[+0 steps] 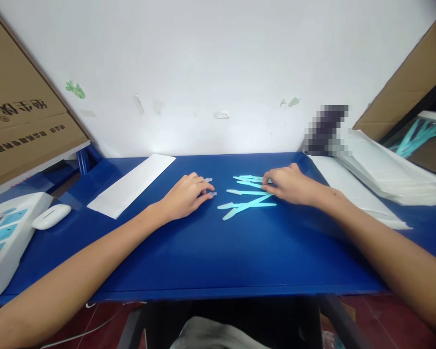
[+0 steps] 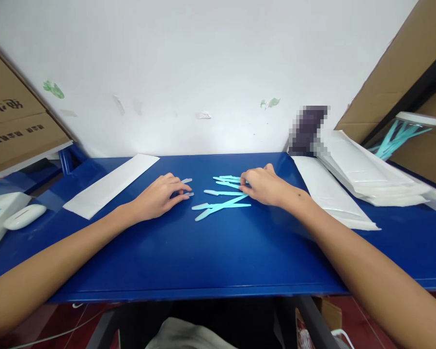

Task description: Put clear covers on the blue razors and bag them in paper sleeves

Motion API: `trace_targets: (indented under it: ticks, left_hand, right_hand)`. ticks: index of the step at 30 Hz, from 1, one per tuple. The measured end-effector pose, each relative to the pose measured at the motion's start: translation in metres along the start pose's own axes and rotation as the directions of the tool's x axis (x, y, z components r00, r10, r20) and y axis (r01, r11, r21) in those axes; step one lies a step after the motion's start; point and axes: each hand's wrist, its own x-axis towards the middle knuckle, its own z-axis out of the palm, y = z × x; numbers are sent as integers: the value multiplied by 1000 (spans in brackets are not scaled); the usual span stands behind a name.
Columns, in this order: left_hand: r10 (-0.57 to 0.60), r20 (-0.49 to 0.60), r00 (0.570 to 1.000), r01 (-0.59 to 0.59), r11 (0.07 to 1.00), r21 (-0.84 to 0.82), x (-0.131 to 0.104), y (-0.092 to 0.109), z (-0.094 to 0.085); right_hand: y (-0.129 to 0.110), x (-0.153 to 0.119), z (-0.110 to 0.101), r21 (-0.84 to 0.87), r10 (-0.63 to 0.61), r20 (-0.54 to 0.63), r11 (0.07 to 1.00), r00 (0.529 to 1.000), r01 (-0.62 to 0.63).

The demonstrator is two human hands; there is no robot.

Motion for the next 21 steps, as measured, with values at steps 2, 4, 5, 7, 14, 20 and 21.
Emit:
trace_targets:
  ticks: [2, 4, 5, 7, 14, 20, 21]
  left_hand:
    - [-43, 8, 999, 43, 999, 16, 0, -1, -1]
    - [-76, 6, 997, 76, 997, 33, 0, -2, 0]
    - [-81, 3, 997, 80, 996, 36, 0, -2, 0]
    - [-72, -11, 997, 72, 997, 28, -1, -3, 1]
    - [-3, -59, 998, 6, 999, 52, 0, -3, 2]
    - [-105, -22, 994, 101, 983, -152, 1, 3, 2]
    - [-120, -29, 992, 113, 979, -170, 0, 5, 3]
  right_hand:
    - [-4, 0, -4, 59, 39, 45, 997, 998, -42]
    - [-7, 0, -8, 156, 66, 79, 985, 995, -77]
    - [-8, 0, -9, 203, 72, 81, 975, 994, -88]
    - [-9, 0, -9, 258, 78, 60, 962, 995, -91]
    - [-18, -2, -2, 200, -93, -324, 966, 942, 164]
    - [-24, -4, 4, 244, -202, -341, 924, 918, 294]
    - [-25, -4, 4, 240, -204, -326, 927, 923, 289]
